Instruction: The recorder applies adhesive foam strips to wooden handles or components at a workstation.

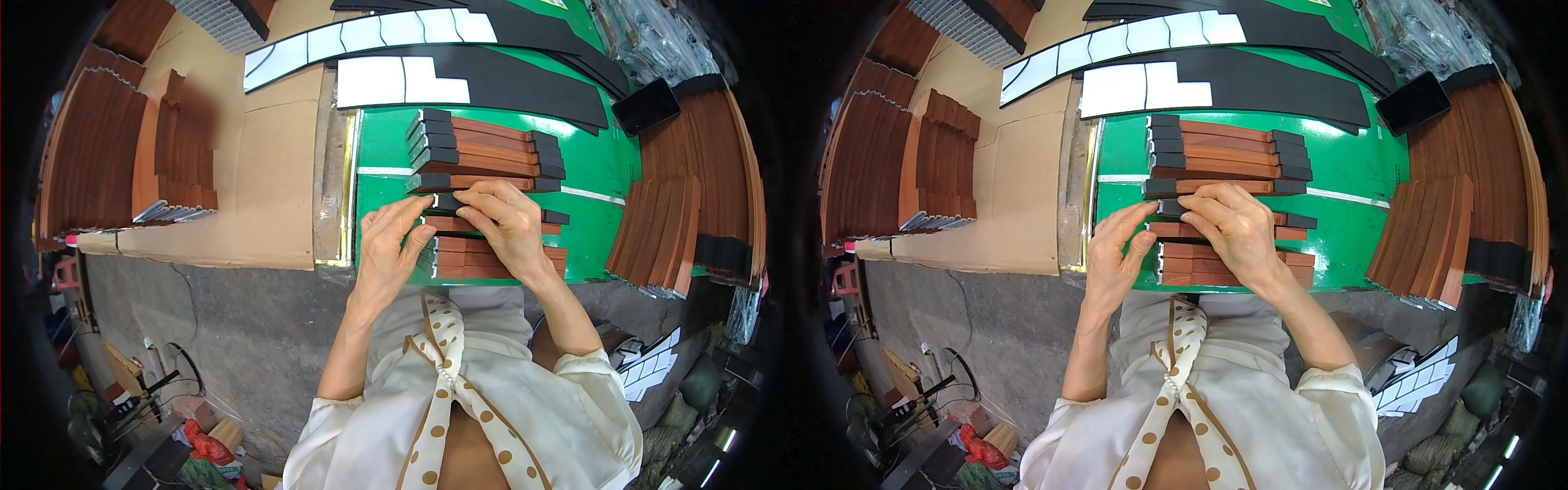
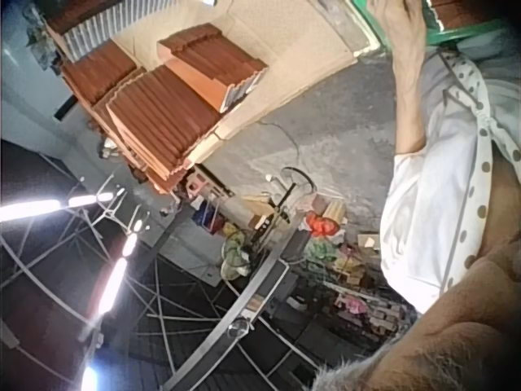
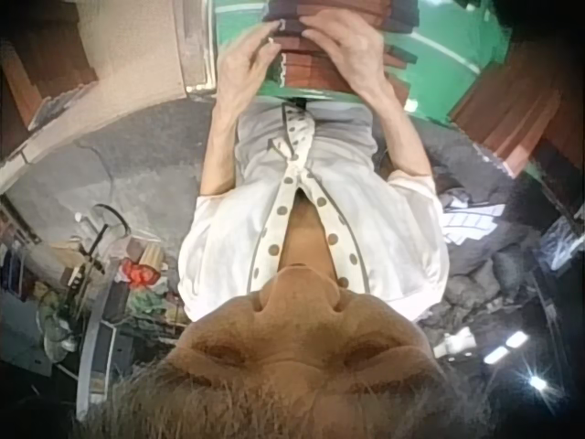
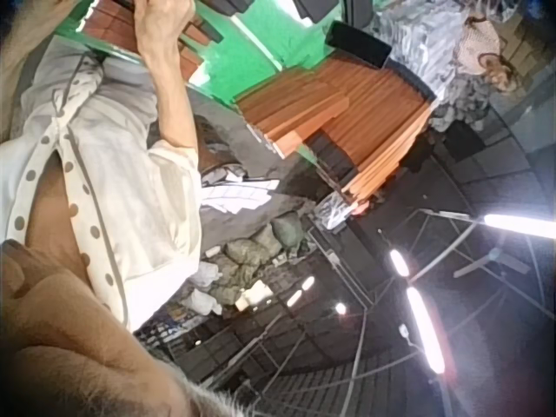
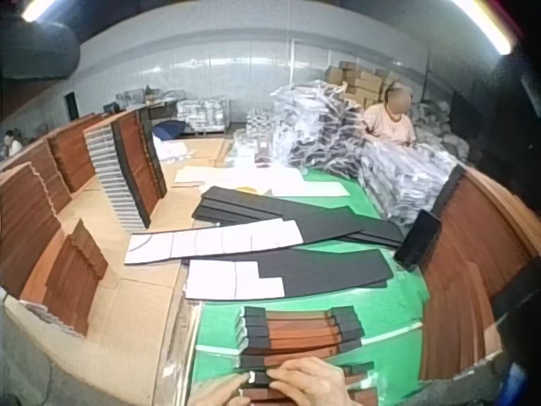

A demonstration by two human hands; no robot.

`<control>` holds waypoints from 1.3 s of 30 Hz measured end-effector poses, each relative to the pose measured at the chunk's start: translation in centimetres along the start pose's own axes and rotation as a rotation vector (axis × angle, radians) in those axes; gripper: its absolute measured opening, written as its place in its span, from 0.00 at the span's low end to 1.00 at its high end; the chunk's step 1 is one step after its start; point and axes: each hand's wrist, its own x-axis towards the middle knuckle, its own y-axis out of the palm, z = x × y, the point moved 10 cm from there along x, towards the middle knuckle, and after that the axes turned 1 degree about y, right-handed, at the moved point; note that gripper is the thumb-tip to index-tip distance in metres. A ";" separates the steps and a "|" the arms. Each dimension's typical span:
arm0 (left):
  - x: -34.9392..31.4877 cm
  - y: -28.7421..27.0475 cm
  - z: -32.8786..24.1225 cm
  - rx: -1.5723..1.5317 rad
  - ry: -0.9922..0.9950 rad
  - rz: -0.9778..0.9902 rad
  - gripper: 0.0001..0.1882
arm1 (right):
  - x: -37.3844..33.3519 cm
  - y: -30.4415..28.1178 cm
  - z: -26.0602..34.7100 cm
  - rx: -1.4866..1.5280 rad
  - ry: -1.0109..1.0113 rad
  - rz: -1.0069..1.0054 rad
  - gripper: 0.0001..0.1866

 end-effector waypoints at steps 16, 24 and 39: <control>-0.1 0.1 0.0 0.016 -0.028 0.027 0.19 | 0.0 0.1 0.1 -0.012 -0.005 -0.023 0.11; 0.0 0.2 -0.3 0.033 -0.004 0.016 0.18 | 0.1 0.2 -1.0 0.055 0.064 0.033 0.12; 0.4 0.6 -2.5 0.196 0.124 0.010 0.15 | -1.7 -1.2 0.8 -0.166 -0.130 -0.048 0.15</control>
